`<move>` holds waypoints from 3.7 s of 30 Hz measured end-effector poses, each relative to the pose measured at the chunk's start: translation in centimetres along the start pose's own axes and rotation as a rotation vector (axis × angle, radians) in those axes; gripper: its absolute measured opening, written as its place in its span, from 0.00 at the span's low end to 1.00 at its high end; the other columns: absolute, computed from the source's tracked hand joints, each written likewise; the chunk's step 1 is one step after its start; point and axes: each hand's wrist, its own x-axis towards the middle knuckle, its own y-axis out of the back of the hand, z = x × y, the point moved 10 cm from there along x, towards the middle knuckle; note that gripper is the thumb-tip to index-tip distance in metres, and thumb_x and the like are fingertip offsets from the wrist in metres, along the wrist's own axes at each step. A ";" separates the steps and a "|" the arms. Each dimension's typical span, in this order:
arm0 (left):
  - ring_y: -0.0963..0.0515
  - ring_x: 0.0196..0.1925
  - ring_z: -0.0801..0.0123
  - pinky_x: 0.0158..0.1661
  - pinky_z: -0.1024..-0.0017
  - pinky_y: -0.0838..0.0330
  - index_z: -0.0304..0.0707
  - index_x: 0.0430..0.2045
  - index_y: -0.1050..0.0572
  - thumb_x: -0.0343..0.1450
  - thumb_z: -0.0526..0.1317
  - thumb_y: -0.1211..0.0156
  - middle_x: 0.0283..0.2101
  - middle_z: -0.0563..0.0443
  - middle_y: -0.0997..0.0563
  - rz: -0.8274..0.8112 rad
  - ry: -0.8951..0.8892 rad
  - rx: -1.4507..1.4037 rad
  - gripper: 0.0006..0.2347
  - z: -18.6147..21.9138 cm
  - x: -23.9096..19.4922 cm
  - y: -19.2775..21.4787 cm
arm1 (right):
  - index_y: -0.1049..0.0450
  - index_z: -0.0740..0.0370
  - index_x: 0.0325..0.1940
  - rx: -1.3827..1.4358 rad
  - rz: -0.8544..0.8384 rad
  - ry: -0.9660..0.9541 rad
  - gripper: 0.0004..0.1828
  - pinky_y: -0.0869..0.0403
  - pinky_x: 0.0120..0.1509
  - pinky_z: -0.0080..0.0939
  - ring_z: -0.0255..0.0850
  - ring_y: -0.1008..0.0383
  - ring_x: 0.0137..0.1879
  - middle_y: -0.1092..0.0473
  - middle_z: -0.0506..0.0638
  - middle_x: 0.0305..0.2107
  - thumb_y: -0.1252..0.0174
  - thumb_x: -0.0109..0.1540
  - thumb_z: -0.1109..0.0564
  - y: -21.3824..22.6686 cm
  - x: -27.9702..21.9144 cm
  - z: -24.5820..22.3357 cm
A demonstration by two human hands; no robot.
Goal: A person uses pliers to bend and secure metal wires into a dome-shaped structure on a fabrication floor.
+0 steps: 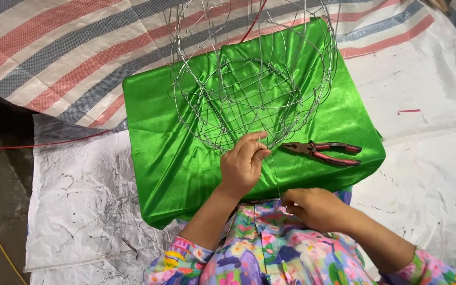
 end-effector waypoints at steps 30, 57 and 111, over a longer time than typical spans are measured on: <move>0.16 0.28 0.63 0.29 0.71 0.22 0.47 0.27 0.22 0.70 0.45 0.30 0.28 0.61 0.20 0.204 0.064 0.186 0.07 -1.6 1.7 0.7 | 0.19 0.57 0.37 -0.136 0.831 0.915 0.11 0.20 0.56 0.54 0.54 0.17 0.44 0.21 0.53 0.35 0.45 0.68 0.54 9.0 -3.1 -13.2; 0.20 0.19 0.44 0.17 0.53 0.24 0.40 0.31 0.25 0.79 0.52 0.54 0.29 0.51 0.24 -0.378 0.041 0.417 0.17 -3.4 1.3 -2.9 | 0.22 0.67 0.37 0.369 0.883 0.681 0.09 0.23 0.28 0.45 0.43 0.24 0.22 0.25 0.48 0.20 0.44 0.66 0.59 15.8 -3.9 -11.4; 0.18 0.34 0.48 0.33 0.57 0.22 0.41 0.24 0.24 0.73 0.41 0.42 0.24 0.50 0.25 -0.295 0.231 0.010 0.08 -5.2 3.9 -2.1 | 0.21 0.68 0.35 0.430 1.098 0.669 0.10 0.22 0.38 0.46 0.50 0.21 0.32 0.23 0.56 0.27 0.45 0.69 0.68 12.4 3.3 -6.6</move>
